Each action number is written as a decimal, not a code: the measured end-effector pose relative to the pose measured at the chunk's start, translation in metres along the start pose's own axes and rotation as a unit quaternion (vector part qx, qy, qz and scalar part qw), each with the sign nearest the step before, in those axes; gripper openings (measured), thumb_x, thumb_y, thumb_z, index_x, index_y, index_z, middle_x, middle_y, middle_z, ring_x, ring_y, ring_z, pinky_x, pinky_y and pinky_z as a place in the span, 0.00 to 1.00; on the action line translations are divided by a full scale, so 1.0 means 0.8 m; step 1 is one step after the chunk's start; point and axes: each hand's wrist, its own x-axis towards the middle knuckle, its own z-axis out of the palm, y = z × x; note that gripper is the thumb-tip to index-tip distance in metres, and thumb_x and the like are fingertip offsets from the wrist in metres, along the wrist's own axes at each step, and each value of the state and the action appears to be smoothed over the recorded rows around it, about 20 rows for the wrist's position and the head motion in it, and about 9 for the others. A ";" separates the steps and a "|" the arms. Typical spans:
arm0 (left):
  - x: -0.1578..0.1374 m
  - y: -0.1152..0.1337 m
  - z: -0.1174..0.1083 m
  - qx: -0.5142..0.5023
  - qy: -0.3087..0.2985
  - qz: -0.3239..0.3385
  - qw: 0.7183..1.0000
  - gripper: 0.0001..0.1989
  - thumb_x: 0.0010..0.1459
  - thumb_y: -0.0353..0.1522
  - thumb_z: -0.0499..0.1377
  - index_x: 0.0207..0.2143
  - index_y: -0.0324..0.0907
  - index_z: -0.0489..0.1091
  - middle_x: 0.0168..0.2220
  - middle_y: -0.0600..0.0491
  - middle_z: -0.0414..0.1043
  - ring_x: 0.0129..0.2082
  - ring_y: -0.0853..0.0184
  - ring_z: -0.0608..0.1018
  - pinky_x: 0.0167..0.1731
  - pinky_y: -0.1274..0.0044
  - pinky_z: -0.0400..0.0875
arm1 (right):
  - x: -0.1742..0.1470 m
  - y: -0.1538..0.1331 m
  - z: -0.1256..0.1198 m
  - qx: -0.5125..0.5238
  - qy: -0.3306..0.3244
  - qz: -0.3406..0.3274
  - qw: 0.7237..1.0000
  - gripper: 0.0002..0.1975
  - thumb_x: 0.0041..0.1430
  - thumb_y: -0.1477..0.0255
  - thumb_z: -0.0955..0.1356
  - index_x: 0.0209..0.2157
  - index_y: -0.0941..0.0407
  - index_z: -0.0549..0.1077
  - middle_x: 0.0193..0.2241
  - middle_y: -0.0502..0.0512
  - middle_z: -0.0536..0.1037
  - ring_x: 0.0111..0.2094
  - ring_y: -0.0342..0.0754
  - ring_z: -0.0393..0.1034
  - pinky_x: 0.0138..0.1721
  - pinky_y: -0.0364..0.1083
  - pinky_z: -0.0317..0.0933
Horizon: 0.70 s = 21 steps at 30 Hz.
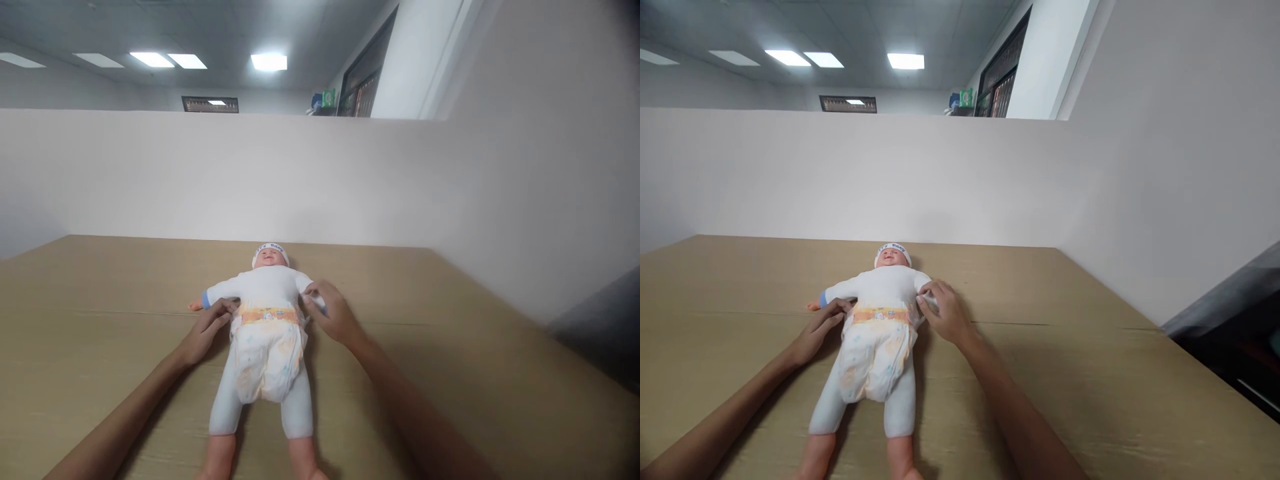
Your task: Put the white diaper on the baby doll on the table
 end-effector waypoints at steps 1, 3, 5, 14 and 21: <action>0.001 0.000 -0.003 -0.024 -0.015 -0.014 0.999 0.15 0.73 0.45 0.54 0.46 0.44 0.70 0.46 0.50 0.73 0.51 0.58 0.74 0.55 0.69 0.68 | 0.002 -0.010 0.000 0.038 -0.054 0.017 0.998 0.13 0.76 0.59 0.64 0.46 0.53 0.73 0.43 0.57 0.78 0.43 0.51 0.72 0.49 0.50 0.65; 0.003 0.003 -0.009 -0.062 -0.044 -0.041 0.996 0.14 0.70 0.45 0.58 0.46 0.44 0.71 0.47 0.50 0.73 0.52 0.57 0.74 0.55 0.69 0.68 | 0.006 -0.021 -0.003 0.103 -0.141 0.080 0.981 0.17 0.76 0.54 0.65 0.46 0.53 0.72 0.40 0.53 0.78 0.38 0.47 0.71 0.43 0.47 0.65; 0.003 0.006 -0.014 -0.083 -0.069 -0.062 0.992 0.14 0.69 0.45 0.60 0.46 0.44 0.71 0.48 0.50 0.74 0.53 0.56 0.74 0.57 0.69 0.68 | 0.010 -0.024 -0.011 0.154 -0.209 0.151 0.954 0.22 0.74 0.47 0.65 0.45 0.54 0.71 0.37 0.51 0.77 0.36 0.46 0.71 0.40 0.46 0.65; 0.004 0.007 -0.016 -0.094 -0.114 -0.070 0.987 0.17 0.67 0.48 0.61 0.42 0.44 0.73 0.44 0.50 0.75 0.49 0.57 0.74 0.53 0.69 0.69 | 0.010 -0.012 -0.027 0.226 -0.298 0.198 0.906 0.30 0.64 0.38 0.69 0.35 0.54 0.74 0.39 0.54 0.77 0.45 0.54 0.70 0.50 0.50 0.65; 0.002 0.013 -0.019 -0.104 -0.079 -0.079 0.988 0.15 0.67 0.47 0.61 0.42 0.45 0.71 0.46 0.50 0.77 0.50 0.58 0.76 0.54 0.69 0.71 | -0.004 0.007 -0.002 0.316 -0.257 0.257 0.877 0.32 0.62 0.38 0.71 0.35 0.56 0.69 0.27 0.48 0.67 0.28 0.42 0.59 0.31 0.42 0.52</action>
